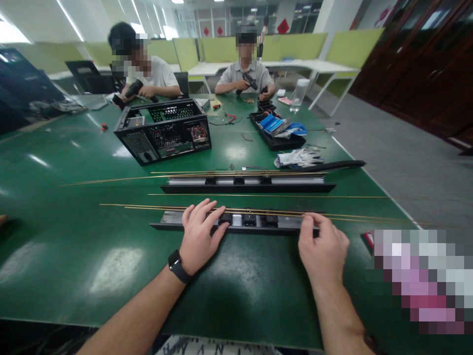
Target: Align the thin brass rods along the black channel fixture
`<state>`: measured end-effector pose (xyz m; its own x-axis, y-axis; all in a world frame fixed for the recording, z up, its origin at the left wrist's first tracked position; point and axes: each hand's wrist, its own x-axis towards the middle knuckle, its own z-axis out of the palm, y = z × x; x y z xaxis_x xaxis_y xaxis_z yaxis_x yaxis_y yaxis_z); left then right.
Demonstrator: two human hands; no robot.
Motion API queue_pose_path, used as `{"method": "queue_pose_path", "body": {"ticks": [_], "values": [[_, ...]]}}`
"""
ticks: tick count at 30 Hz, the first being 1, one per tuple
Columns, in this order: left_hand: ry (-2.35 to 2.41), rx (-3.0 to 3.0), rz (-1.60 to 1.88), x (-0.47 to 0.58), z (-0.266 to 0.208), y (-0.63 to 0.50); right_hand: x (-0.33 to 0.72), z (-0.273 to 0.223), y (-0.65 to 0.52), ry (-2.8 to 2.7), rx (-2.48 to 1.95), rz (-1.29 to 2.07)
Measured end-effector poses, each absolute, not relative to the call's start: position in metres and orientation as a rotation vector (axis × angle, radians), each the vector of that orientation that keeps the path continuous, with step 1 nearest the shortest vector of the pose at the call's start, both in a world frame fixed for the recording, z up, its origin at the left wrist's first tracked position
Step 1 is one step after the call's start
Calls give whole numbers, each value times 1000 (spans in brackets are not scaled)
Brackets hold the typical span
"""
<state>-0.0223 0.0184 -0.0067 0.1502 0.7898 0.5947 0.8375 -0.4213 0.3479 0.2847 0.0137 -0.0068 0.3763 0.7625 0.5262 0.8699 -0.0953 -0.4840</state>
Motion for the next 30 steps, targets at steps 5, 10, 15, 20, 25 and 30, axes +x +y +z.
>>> {"method": "queue_pose_path", "body": {"ticks": [5,10,15,20,25,30], "values": [[-1669,-2334,-1128,-22,-6,18,290,-9,13,-1347,-1913,-206],[-1672,-2327,-1127,-22,-6,18,287,-7,12,-1413,-1883,-187],[-1665,-2321,-1145,-22,-7,18,289,-7,13,-1339,-1933,-215],[-1655,-2328,-1146,-22,-7,19,289,-8,14,-1341,-1921,-183],[-1662,-2328,-1140,-22,-7,18,287,-7,14,-1335,-1932,-181],[-1662,-2331,-1136,-22,-6,18,289,-7,13,-1306,-1928,-200]]}}
